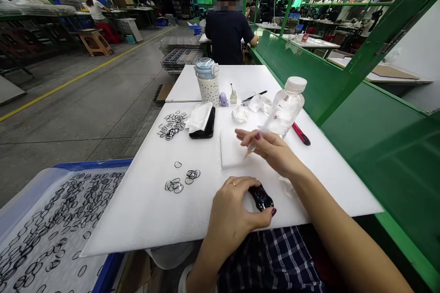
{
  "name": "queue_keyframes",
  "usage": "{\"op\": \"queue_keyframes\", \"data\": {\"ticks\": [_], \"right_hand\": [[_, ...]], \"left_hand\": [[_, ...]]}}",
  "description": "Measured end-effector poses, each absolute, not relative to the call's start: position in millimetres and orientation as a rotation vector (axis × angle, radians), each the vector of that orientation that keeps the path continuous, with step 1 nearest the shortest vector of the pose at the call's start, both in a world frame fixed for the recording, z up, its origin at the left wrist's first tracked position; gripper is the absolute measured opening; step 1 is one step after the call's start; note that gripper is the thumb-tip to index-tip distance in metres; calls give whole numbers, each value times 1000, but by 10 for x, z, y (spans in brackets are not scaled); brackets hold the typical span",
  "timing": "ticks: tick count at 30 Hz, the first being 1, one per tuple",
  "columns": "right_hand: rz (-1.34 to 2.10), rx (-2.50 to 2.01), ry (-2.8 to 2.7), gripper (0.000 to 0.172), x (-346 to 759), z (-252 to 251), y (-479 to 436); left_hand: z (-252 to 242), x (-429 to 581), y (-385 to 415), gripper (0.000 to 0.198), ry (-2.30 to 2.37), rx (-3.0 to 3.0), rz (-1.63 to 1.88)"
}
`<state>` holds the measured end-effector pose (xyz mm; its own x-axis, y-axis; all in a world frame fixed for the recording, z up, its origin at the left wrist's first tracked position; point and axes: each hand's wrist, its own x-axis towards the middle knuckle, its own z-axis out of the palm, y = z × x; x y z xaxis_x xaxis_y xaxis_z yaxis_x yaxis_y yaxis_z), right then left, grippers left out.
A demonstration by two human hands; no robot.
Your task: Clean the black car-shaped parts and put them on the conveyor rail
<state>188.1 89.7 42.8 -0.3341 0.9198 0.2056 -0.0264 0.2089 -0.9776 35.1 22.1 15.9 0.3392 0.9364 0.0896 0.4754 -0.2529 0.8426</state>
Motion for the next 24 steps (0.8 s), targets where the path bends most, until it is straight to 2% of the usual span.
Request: {"op": "queue_keyframes", "data": {"ticks": [3, 4, 6, 9, 10, 24], "right_hand": [[1156, -835, -1323, 15, 1894, 606, 645], [1115, -851, -1254, 18, 1888, 661, 544], [1124, -857, -1161, 33, 1868, 742, 365], [1310, -759, -1140, 69, 1845, 777, 225], [1355, -726, -1126, 73, 1842, 767, 214], [1472, -562, -915, 67, 1768, 597, 266]], "left_hand": [[176, 396, 256, 32, 1304, 1767, 821], [180, 405, 264, 31, 1310, 1747, 827], [188, 413, 273, 29, 1307, 1731, 835], [207, 419, 277, 24, 1297, 1736, 836], [215, 422, 279, 23, 1298, 1739, 833], [215, 431, 287, 23, 1306, 1735, 833]]}}
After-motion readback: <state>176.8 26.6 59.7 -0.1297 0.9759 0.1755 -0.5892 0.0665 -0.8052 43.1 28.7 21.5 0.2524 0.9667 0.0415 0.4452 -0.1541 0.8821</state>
